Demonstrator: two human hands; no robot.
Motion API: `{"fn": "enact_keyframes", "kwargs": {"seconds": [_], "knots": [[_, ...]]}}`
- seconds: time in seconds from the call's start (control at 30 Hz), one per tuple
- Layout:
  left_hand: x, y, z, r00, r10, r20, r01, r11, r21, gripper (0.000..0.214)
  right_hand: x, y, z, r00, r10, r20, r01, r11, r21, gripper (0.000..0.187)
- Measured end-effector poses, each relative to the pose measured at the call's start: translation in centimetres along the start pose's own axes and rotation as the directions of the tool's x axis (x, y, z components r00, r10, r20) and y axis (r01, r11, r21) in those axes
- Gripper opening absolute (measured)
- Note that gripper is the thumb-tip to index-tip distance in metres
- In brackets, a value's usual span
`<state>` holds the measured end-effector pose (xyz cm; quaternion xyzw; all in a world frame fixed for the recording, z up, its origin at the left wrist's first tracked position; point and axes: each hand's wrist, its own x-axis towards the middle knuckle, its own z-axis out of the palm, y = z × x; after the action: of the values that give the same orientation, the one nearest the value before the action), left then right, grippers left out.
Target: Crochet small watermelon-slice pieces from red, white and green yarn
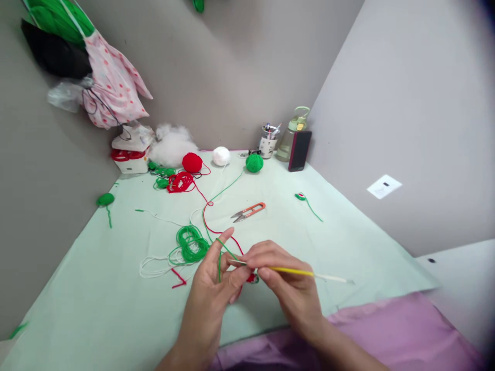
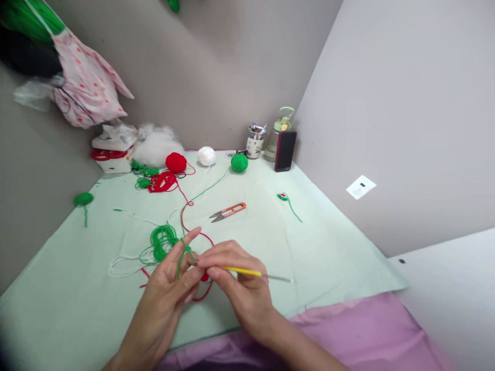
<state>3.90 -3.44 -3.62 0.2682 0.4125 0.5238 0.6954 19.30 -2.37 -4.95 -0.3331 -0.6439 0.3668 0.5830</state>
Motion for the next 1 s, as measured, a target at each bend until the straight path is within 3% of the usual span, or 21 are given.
{"fn": "enact_keyframes", "kwargs": {"seconds": [0.1,0.17,0.2,0.27,0.3,0.33,0.4,0.43,0.5,0.53,0.57,0.63,0.67,0.7,0.77,0.83,0.9,1.0], "knots": [[0.3,1.2,-1.1,0.996,-0.006,0.090,-0.006,0.991,0.133,0.062,0.9,-0.3,-0.4,0.961,0.273,-0.048,-0.244,0.916,0.317,0.013],[0.8,2.4,-2.5,0.986,0.072,0.150,-0.122,0.926,0.358,0.038,1.3,-0.6,-0.8,0.906,0.422,-0.038,-0.363,0.818,0.446,0.017],[1.1,3.1,-3.4,0.972,0.182,0.148,-0.233,0.834,0.500,0.024,1.4,-0.8,-1.0,0.878,0.478,-0.012,-0.411,0.768,0.492,0.018],[1.7,4.2,-4.8,0.910,0.391,0.136,-0.350,0.551,0.757,0.012,1.6,-1.2,-1.2,0.839,0.541,0.062,-0.484,0.689,0.540,0.020],[1.9,4.6,-5.3,0.854,0.506,0.120,-0.370,0.430,0.824,0.014,1.6,-1.4,-1.2,0.828,0.554,0.092,-0.507,0.668,0.545,0.020],[1.9,4.8,-5.6,0.791,0.604,0.094,-0.380,0.366,0.849,0.019,1.6,-1.5,-1.1,0.823,0.557,0.109,-0.520,0.662,0.540,0.020],[1.8,4.6,-5.3,0.729,0.684,0.020,-0.429,0.435,0.791,0.025,1.6,-1.8,-0.8,0.826,0.550,0.121,-0.526,0.677,0.515,0.019],[1.6,4.3,-4.9,0.741,0.672,0.003,-0.468,0.513,0.720,0.025,1.5,-1.9,-0.7,0.832,0.540,0.123,-0.522,0.691,0.500,0.018],[1.1,3.6,-3.7,0.826,0.556,0.094,-0.505,0.655,0.562,0.029,1.6,-2.2,-0.4,0.852,0.510,0.121,-0.500,0.721,0.481,0.017],[0.9,3.2,-3.2,0.876,0.432,0.214,-0.479,0.727,0.492,0.037,1.6,-2.3,-0.3,0.864,0.493,0.102,-0.478,0.739,0.475,0.017],[0.7,2.9,-2.7,0.898,0.255,0.358,-0.406,0.796,0.450,0.047,1.6,-2.4,-0.2,0.876,0.477,0.072,-0.452,0.758,0.471,0.017],[0.5,2.6,-2.4,0.832,-0.091,0.547,-0.220,0.851,0.476,0.057,1.8,-2.5,-0.3,0.890,0.456,-0.010,-0.400,0.791,0.463,0.017],[0.5,2.5,-2.5,0.809,-0.171,0.562,-0.173,0.844,0.507,0.059,1.9,-2.6,-0.4,0.890,0.454,-0.049,-0.383,0.800,0.462,0.017],[0.6,2.5,-2.7,0.829,-0.169,0.533,-0.163,0.839,0.519,0.061,1.9,-2.6,-0.4,0.885,0.459,-0.078,-0.375,0.803,0.463,0.017],[0.7,2.8,-3.5,0.928,0.032,0.372,-0.213,0.865,0.455,0.065,2.0,-2.6,-0.5,0.872,0.477,-0.112,-0.375,0.796,0.474,0.019],[0.9,3.3,-4.2,0.965,0.210,0.157,-0.248,0.927,0.281,0.063,2.0,-2.5,-0.5,0.860,0.492,-0.135,-0.375,0.789,0.487,0.021],[0.9,3.9,-4.6,0.972,0.234,-0.018,-0.233,0.971,0.043,0.056,1.9,-2.5,-0.3,0.857,0.496,-0.144,-0.370,0.784,0.498,0.021],[0.2,4.9,-4.1,0.988,0.152,-0.015,-0.148,0.928,-0.343,0.042,1.9,-2.3,0.0,0.859,0.492,-0.141,-0.366,0.783,0.503,0.021]]}}
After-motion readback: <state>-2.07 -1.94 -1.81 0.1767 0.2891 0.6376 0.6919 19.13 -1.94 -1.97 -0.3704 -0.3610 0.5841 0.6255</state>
